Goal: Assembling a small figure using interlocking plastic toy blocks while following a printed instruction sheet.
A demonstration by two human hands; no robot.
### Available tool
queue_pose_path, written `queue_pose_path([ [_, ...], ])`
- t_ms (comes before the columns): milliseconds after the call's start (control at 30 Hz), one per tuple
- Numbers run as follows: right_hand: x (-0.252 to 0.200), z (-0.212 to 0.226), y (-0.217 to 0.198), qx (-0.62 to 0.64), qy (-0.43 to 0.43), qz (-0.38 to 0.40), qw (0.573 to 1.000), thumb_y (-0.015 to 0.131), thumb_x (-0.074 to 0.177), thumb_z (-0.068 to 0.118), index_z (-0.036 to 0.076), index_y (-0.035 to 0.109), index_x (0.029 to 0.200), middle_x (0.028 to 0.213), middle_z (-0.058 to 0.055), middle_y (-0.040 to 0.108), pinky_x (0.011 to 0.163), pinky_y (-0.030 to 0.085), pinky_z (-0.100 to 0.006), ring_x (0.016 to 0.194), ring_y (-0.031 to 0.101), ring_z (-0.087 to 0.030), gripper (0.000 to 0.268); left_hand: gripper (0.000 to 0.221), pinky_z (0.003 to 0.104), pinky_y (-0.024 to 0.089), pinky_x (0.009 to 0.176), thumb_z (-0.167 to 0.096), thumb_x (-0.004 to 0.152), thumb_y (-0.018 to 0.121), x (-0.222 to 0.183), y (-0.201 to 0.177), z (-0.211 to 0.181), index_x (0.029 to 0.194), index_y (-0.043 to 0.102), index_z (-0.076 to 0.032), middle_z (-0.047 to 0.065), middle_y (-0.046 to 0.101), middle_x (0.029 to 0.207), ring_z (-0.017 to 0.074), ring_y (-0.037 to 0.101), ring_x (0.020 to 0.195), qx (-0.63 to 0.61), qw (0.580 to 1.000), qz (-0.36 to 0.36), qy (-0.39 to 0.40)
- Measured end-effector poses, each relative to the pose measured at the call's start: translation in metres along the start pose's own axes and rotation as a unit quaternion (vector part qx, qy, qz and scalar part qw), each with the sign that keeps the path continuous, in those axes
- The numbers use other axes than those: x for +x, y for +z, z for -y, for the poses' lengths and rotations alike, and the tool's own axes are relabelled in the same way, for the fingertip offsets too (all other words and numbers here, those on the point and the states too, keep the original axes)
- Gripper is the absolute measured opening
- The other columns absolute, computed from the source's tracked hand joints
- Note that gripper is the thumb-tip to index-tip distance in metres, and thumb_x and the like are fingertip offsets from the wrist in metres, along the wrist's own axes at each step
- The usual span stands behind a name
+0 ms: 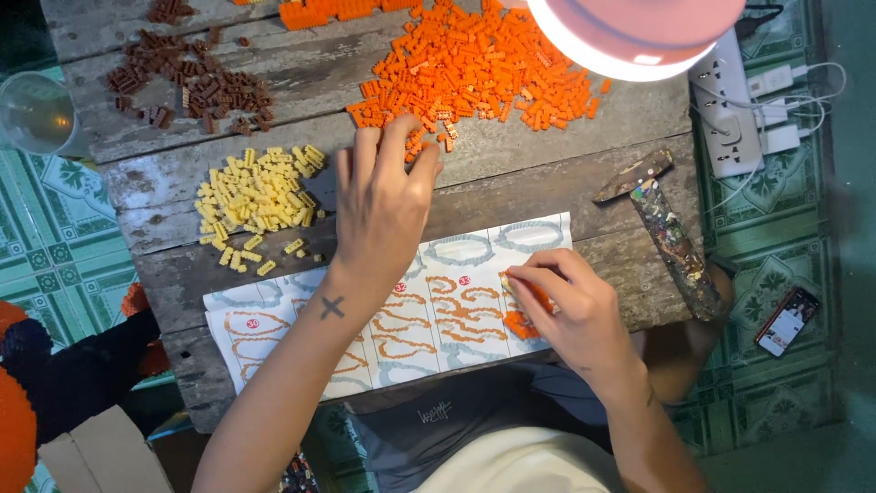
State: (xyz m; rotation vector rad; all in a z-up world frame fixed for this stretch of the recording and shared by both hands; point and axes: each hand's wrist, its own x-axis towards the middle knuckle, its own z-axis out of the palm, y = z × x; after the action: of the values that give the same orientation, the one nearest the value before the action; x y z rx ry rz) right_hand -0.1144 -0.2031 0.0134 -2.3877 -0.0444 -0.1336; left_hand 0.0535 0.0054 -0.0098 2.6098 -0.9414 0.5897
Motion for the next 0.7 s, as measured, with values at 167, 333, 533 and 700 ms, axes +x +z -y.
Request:
queue_pose_path([
  [167, 0.002, 0.006, -0.008, -0.013, -0.013, 0.009, 1.0, 0.085, 0.096, -0.003, 0.002, 0.088, 0.106, 0.097, -0.011, 0.078, 0.074, 0.068, -0.034, 0.088, 0.081, -0.027, 0.011, 0.008, 0.036, 0.039, 0.074, -0.005, 0.099, 0.09, -0.006, 0.011, 0.008, 0.1, 0.086, -0.013, 0.003, 0.062, 0.099, 0.0222, 0.058, 0.095, 0.041, 0.998, -0.032, 0.037],
  [333, -0.001, 0.004, -0.004, -0.016, -0.009, 0.006, 1.0, 0.086, 0.096, -0.003, 0.002, 0.087, 0.106, 0.098, -0.011, 0.079, 0.075, 0.069, -0.035, 0.089, 0.081, -0.027, 0.011, 0.011, 0.037, 0.043, 0.075, -0.002, 0.104, 0.083, -0.005, 0.009, 0.004, 0.101, 0.085, -0.012, 0.005, 0.07, 0.096, 0.0234, 0.065, 0.094, 0.07, 0.993, -0.068, 0.067],
  [533, -0.005, 0.0, -0.003, -0.031, -0.026, -0.051, 0.998, 0.085, 0.097, -0.002, 0.005, 0.087, 0.106, 0.099, -0.005, 0.079, 0.073, 0.068, -0.033, 0.092, 0.079, -0.023, 0.011, 0.019, 0.038, 0.048, 0.083, -0.008, 0.106, 0.081, -0.012, -0.006, -0.018, 0.125, 0.084, -0.014, 0.005, 0.076, 0.103, 0.0256, 0.071, 0.103, -0.12, 0.992, 0.02, 0.043],
  [700, -0.002, -0.002, -0.002, -0.06, -0.019, -0.049, 0.997, 0.086, 0.095, -0.005, 0.003, 0.086, 0.102, 0.1, -0.009, 0.08, 0.079, 0.068, -0.039, 0.094, 0.079, -0.028, 0.01, 0.011, 0.039, 0.049, 0.087, -0.019, 0.111, 0.076, -0.027, 0.009, -0.031, 0.115, 0.084, -0.013, 0.005, 0.079, 0.101, 0.0279, 0.072, 0.104, -0.313, 0.944, 0.101, -0.004],
])
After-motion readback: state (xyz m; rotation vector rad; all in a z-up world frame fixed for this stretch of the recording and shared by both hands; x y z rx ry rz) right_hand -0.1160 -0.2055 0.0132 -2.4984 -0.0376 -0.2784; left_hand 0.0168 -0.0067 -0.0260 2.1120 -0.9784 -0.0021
